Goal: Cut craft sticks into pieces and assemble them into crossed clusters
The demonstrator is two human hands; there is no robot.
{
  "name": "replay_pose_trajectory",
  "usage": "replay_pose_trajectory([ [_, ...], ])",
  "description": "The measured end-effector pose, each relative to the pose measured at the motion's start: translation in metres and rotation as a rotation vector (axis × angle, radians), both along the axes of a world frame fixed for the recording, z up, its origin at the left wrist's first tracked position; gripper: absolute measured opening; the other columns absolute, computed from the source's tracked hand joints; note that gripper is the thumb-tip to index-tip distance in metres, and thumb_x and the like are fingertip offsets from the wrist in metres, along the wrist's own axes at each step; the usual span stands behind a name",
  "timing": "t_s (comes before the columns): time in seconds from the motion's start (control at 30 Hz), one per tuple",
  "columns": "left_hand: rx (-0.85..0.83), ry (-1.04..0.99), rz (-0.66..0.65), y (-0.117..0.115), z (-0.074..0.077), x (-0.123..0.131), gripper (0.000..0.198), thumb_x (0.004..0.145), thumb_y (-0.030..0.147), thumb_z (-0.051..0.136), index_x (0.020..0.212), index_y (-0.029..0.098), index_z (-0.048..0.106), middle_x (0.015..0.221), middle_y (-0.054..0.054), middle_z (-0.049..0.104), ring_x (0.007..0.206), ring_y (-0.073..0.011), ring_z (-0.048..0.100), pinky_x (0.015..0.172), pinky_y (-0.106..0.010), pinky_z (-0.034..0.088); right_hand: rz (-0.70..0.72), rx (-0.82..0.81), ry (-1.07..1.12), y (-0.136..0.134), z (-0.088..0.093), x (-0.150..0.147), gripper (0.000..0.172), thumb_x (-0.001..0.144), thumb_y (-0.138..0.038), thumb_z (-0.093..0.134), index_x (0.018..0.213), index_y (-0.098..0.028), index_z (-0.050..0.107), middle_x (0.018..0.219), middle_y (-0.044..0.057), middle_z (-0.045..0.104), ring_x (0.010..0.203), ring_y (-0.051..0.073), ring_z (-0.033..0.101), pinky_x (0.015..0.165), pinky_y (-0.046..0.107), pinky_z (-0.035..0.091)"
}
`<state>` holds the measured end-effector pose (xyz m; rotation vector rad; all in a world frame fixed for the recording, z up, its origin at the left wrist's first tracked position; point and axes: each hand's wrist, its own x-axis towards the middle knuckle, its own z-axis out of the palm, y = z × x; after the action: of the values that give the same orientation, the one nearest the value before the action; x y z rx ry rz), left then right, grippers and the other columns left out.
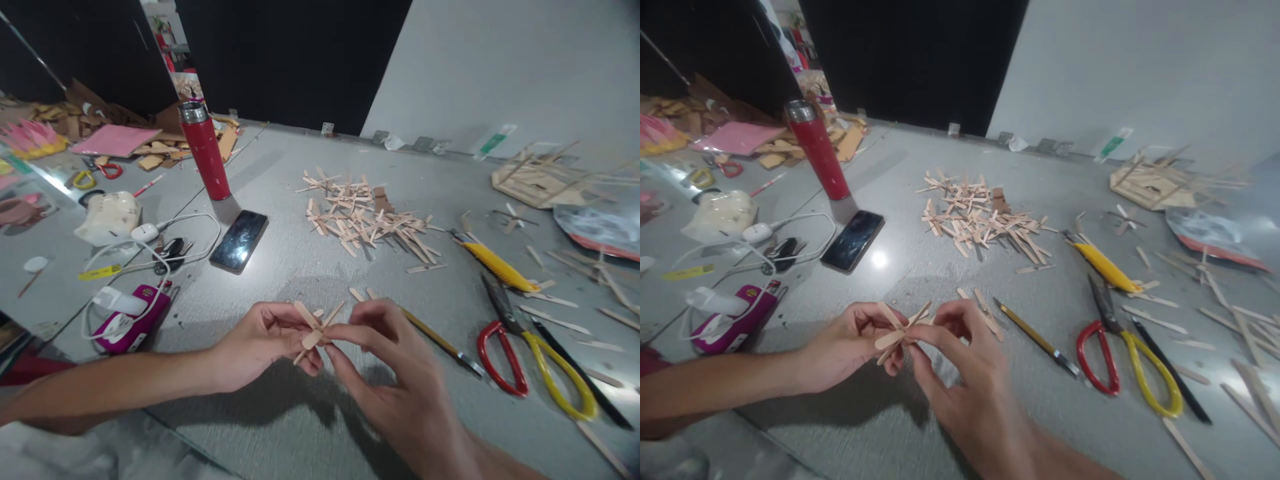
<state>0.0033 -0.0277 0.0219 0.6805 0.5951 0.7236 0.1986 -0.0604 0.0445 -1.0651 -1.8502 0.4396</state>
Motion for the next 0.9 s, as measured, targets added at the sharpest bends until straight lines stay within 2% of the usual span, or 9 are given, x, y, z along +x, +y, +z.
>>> replay_pose_trajectory([
  [0.1, -0.008, 0.027, -0.004, 0.0, 0.0, 0.001, 0.026, 0.077, 0.028, 0.092, 0.092, 0.013, 0.077, 0.076, -0.003, 0.075, 0.068, -0.0129, 0.072, 0.065, -0.022, 0.059, 0.121, -0.263, 0.144, -0.001, 0.004, -0.001, 0.016, 0.095, -0.013, 0.064, 0.102, -0.024, 0.074, 0.08, 0.0, 0.075, 0.06, 0.012, 0.067, 0.051, 0.02, 0.053],
  [0.23, 0.02, 0.024, 0.018, 0.001, 0.0, 0.0, 0.027, 0.074, 0.028, 0.094, 0.089, 0.013, 0.076, 0.079, -0.003, 0.077, 0.069, -0.0122, 0.073, 0.065, -0.021, 0.06, 0.095, -0.517, 0.3, 0.001, 0.007, -0.001, 0.009, 0.092, -0.022, 0.069, 0.089, -0.021, 0.077, 0.077, 0.002, 0.079, 0.064, 0.015, 0.075, 0.051, 0.018, 0.057],
  [0.37, 0.048, 0.058, 0.036, 0.001, -0.002, -0.001, 0.029, 0.075, 0.034, 0.093, 0.086, 0.012, 0.077, 0.075, -0.003, 0.076, 0.069, -0.0135, 0.073, 0.069, -0.024, 0.062, 0.077, -0.537, 0.297, 0.004, 0.008, -0.001, 0.013, 0.091, -0.024, 0.069, 0.084, -0.02, 0.08, 0.075, 0.004, 0.08, 0.065, 0.017, 0.076, 0.055, 0.02, 0.06],
  [0.53, 0.056, 0.087, 0.036, 0.0, -0.003, -0.002, 0.022, 0.075, 0.025, 0.093, 0.086, 0.012, 0.079, 0.076, -0.005, 0.077, 0.068, -0.0138, 0.074, 0.069, -0.024, 0.063, 0.096, -0.505, 0.281, 0.003, 0.011, -0.002, 0.017, 0.093, -0.023, 0.067, 0.085, -0.022, 0.083, 0.074, 0.004, 0.079, 0.063, 0.016, 0.074, 0.054, 0.02, 0.058],
  [0.67, 0.036, 0.09, 0.065, 0.0, 0.002, -0.002, 0.027, 0.072, 0.023, 0.095, 0.087, 0.013, 0.076, 0.073, -0.004, 0.078, 0.063, -0.0155, 0.076, 0.063, -0.024, 0.064, 0.118, -0.479, 0.32, 0.002, 0.01, -0.002, 0.018, 0.093, -0.021, 0.068, 0.086, -0.024, 0.084, 0.075, 0.003, 0.078, 0.064, 0.015, 0.073, 0.054, 0.02, 0.057],
  [0.9, 0.078, 0.084, -0.016, 0.002, 0.007, -0.006, 0.027, 0.075, 0.025, 0.093, 0.096, 0.014, 0.078, 0.077, -0.005, 0.081, 0.069, -0.0176, 0.079, 0.068, -0.027, 0.066, 0.146, -0.461, 0.302, 0.004, 0.009, -0.001, 0.018, 0.094, -0.019, 0.068, 0.088, -0.023, 0.084, 0.073, 0.002, 0.077, 0.063, 0.014, 0.071, 0.054, 0.019, 0.054],
])
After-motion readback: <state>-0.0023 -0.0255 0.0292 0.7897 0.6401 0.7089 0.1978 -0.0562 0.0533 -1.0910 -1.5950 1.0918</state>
